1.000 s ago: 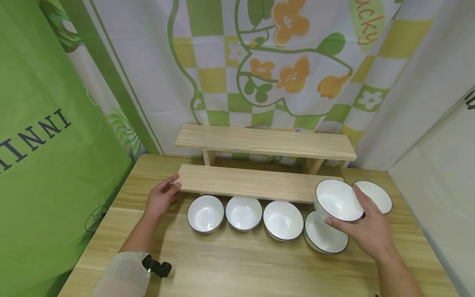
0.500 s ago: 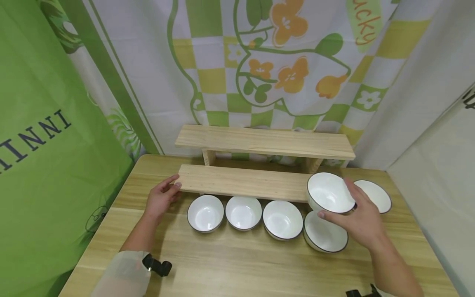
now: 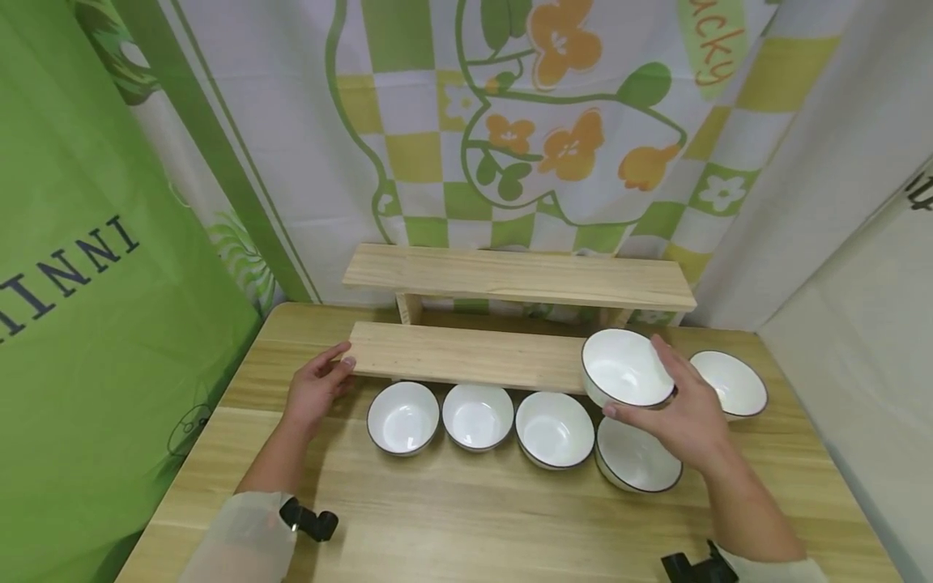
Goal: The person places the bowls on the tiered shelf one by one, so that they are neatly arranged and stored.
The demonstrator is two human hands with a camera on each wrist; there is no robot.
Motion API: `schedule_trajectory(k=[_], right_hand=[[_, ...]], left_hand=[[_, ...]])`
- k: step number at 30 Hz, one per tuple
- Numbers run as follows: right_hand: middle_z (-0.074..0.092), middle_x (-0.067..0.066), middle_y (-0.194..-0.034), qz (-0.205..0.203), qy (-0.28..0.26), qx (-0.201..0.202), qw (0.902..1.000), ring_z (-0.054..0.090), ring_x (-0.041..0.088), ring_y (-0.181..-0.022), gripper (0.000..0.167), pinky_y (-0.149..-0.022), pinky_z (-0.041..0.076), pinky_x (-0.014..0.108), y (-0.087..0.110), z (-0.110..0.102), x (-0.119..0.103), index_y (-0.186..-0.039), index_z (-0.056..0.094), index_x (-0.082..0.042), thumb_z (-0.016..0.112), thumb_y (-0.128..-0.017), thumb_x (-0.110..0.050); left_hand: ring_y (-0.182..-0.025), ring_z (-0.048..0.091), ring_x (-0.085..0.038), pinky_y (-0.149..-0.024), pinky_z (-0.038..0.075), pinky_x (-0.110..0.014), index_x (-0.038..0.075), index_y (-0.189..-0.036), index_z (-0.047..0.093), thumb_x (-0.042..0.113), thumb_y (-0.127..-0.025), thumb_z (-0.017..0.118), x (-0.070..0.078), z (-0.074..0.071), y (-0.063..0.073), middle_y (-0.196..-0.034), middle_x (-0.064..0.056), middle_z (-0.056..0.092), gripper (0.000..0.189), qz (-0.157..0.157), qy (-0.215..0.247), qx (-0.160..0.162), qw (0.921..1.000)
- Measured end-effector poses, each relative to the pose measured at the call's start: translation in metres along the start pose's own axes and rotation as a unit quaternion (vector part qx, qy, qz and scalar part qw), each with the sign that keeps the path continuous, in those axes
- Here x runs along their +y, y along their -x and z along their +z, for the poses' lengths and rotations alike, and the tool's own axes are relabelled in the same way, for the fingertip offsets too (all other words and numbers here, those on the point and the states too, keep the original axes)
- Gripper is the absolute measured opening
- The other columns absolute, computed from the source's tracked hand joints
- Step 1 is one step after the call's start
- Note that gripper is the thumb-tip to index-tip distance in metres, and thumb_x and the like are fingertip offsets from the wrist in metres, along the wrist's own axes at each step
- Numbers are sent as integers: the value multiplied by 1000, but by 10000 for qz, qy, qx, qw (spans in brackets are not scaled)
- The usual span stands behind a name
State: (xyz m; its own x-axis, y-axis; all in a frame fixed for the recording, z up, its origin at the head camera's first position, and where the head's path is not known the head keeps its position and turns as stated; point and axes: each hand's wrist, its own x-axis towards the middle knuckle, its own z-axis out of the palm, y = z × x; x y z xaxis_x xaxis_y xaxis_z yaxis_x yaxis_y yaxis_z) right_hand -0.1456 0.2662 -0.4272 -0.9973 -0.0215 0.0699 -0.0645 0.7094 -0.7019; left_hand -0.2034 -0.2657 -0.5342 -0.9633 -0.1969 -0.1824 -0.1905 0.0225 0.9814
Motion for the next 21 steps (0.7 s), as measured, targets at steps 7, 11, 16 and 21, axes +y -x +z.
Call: schedule_trajectory(k=[7, 11, 16, 21], right_hand=[[19, 30, -167, 11, -26, -86, 10000, 18, 57, -150, 128, -109, 27, 81, -6, 7, -6, -168, 16, -22, 94, -71, -52], [27, 29, -164, -112, 16, -7, 9999, 21, 55, -150, 128, -109, 29, 79, -10, 10, -11, -167, 20, -19, 95, -69, -53], [30, 25, -165, -228, 28, -27, 9997, 21, 53, -150, 130, -110, 29, 79, -15, 12, -18, -167, 20, -17, 95, -67, -55], [30, 22, -166, -293, 120, -66, 9995, 30, 53, -147, 132, -109, 35, 75, -18, 15, -24, -167, 20, -17, 95, -67, -58]], left_hand=[[-98, 69, -23, -98, 60, -44, 10, -148, 57, 24, -100, 73, 0, -1, 0, -104, 3, 68, 53, 38, 103, -32, 9999], [-97, 69, -24, -98, 60, -44, 9, -147, 58, 23, -100, 73, -2, -1, -1, -104, 3, 68, 52, 44, 91, 8, 9999], [-96, 69, -22, -96, 61, -41, 9, -148, 58, 25, -99, 74, -4, -1, -3, -106, 0, 68, 53, 75, 96, 11, 9999], [-95, 70, -20, -93, 62, -37, 12, -148, 58, 30, -97, 76, -6, -2, -5, -110, -6, 67, 57, 55, 63, -30, 10000]])
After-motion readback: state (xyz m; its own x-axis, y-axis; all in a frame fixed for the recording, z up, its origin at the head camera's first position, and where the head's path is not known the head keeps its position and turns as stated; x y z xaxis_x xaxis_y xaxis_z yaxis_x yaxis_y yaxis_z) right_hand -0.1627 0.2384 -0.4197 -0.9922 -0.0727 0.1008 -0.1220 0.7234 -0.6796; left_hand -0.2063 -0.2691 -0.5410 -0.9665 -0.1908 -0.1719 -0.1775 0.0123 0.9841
